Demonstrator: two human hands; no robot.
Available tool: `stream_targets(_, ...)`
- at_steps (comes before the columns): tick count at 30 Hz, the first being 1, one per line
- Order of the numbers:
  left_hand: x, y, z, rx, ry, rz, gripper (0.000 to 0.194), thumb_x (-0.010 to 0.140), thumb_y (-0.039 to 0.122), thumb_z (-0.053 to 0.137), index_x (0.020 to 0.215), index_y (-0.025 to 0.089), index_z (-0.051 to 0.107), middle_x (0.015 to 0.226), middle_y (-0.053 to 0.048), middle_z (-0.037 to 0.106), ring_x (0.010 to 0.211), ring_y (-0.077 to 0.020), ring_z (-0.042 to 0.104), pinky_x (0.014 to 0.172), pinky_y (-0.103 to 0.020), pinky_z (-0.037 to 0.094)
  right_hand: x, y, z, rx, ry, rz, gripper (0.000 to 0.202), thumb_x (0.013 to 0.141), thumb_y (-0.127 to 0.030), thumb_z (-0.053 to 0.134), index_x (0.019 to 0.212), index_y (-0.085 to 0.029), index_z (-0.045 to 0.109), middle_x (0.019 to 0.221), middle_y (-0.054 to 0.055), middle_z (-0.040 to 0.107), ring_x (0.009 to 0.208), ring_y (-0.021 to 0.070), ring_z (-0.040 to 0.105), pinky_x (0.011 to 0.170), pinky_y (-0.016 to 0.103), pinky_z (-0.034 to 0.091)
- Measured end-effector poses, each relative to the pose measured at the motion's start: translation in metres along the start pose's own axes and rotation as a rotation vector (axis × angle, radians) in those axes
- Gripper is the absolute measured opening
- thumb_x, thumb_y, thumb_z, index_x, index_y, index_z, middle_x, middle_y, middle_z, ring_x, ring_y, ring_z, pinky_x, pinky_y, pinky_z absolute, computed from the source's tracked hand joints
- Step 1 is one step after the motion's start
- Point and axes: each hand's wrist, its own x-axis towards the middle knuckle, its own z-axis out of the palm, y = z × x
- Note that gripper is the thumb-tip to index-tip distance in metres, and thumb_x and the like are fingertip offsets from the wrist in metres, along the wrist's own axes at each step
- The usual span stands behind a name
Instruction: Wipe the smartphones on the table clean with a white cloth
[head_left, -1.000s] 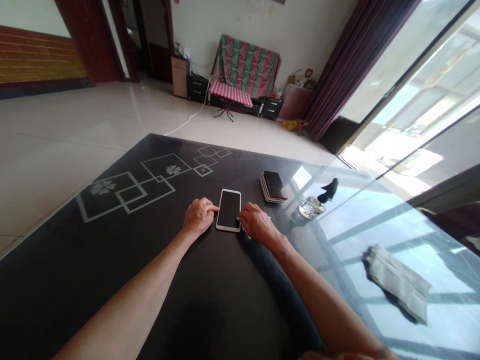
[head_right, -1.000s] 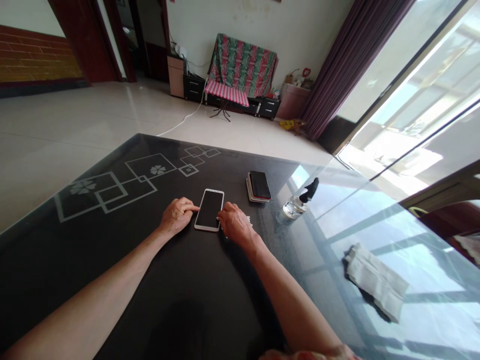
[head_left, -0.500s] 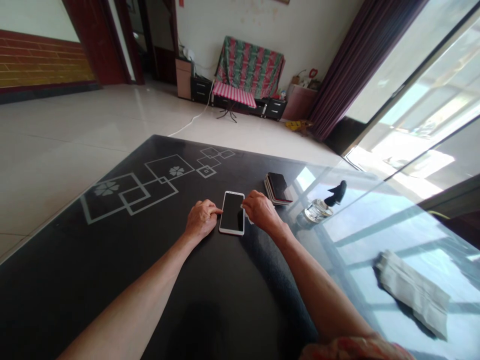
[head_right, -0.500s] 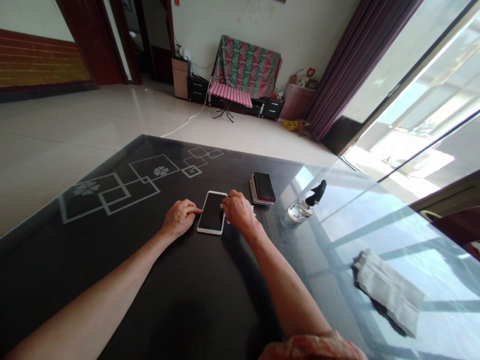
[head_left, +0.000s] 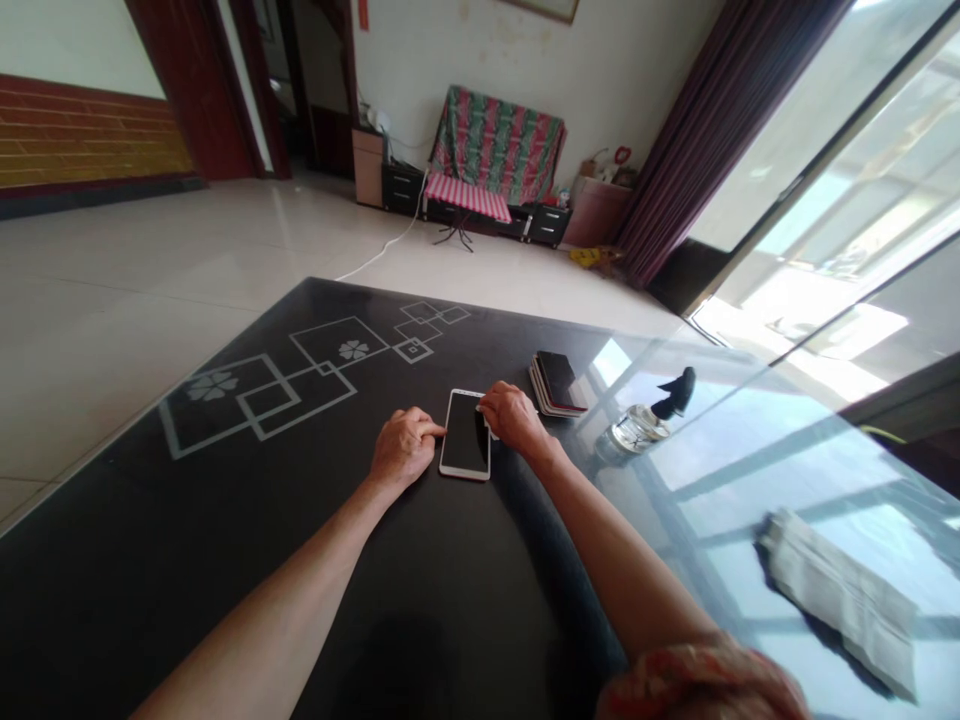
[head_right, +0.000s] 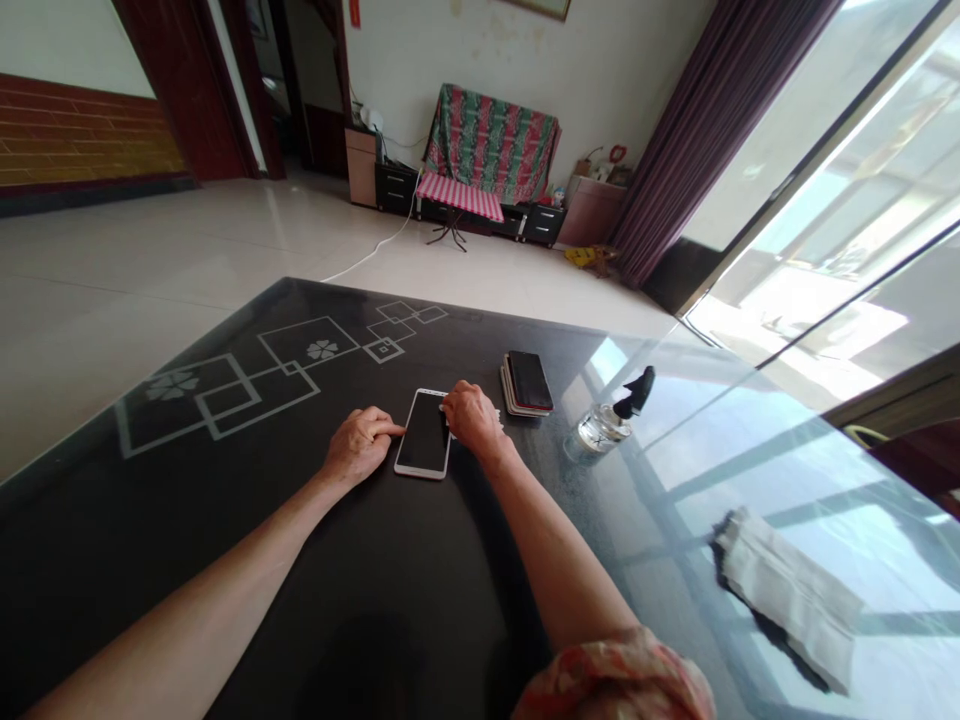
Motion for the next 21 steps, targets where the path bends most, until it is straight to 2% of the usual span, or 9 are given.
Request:
stream_targets(4,0.0,0.002,-0.001,0.004,-0.013,-0.015,0.038,0.077,0.01,0.047,0.087,0.031,0.077,0.096,0.001,0.068,0.089,-0.019,0.055,0.081,-0.031,0.046,0.016,0.001,0.001,-0.057,-0.021,0.05,0.026,0.091,-0.02,0.049,0.081,-0.017,0.072,0.09,0.008,0.063,0.09,0.0176,0.058,0.079,0.025,0.041)
stream_targets(7,0.0,0.003,-0.002,0.011,-0.027,-0.016,0.037,0.077,0.01,0.047,0.085,0.031,0.077,0.097,0.001,0.068,0.089,-0.019,0.055,0.081,-0.032,0.045,0.015,-0.004,0.001,-0.086,-0.017,0.074,0.027,0.092,-0.021,0.047,0.081,-0.017,0.072,0.09,0.009,0.062,0.087,0.0177,0.056,0.077,0.026,0.04)
stream_targets(11,0.0,0.004,-0.003,0.017,-0.021,-0.001,0.038,0.078,0.01,0.046,0.085,0.03,0.077,0.097,0.001,0.068,0.088,-0.0188,0.055,0.081,-0.031,0.046,-0.011,-0.018,0.002,-0.087,0.008,0.029,0.028,0.094,-0.024,0.047,0.079,-0.019,0.07,0.088,0.007,0.061,0.08,0.0164,0.053,0.073,0.026,0.039)
stream_targets(16,-0.001,0.004,-0.002,0.024,-0.016,0.013,0.041,0.077,0.01,0.047,0.095,0.033,0.076,0.096,0.001,0.067,0.089,-0.0186,0.055,0.082,-0.031,0.046,-0.044,-0.029,0.002,-0.013,0.041,-0.064,0.022,0.093,-0.02,0.049,0.082,-0.02,0.069,0.088,0.005,0.06,0.081,0.0159,0.052,0.076,0.026,0.039)
stream_targets(18,-0.001,0.005,-0.003,0.033,-0.031,0.023,0.041,0.077,0.011,0.048,0.096,0.034,0.075,0.097,0.001,0.067,0.091,-0.0187,0.055,0.084,-0.031,0.045,-0.042,-0.028,0.003,0.002,0.042,-0.076,0.022,0.092,-0.02,0.05,0.082,-0.019,0.069,0.087,0.005,0.06,0.082,0.0159,0.053,0.078,0.026,0.039)
stream_targets(21,-0.001,0.006,-0.004,0.041,-0.046,0.026,0.04,0.078,0.011,0.048,0.096,0.033,0.075,0.098,0.0,0.067,0.091,-0.0188,0.055,0.084,-0.032,0.044,-0.025,-0.02,0.005,0.0,0.037,-0.057,0.022,0.092,-0.02,0.051,0.081,-0.019,0.07,0.087,0.006,0.061,0.085,0.016,0.054,0.081,0.026,0.039)
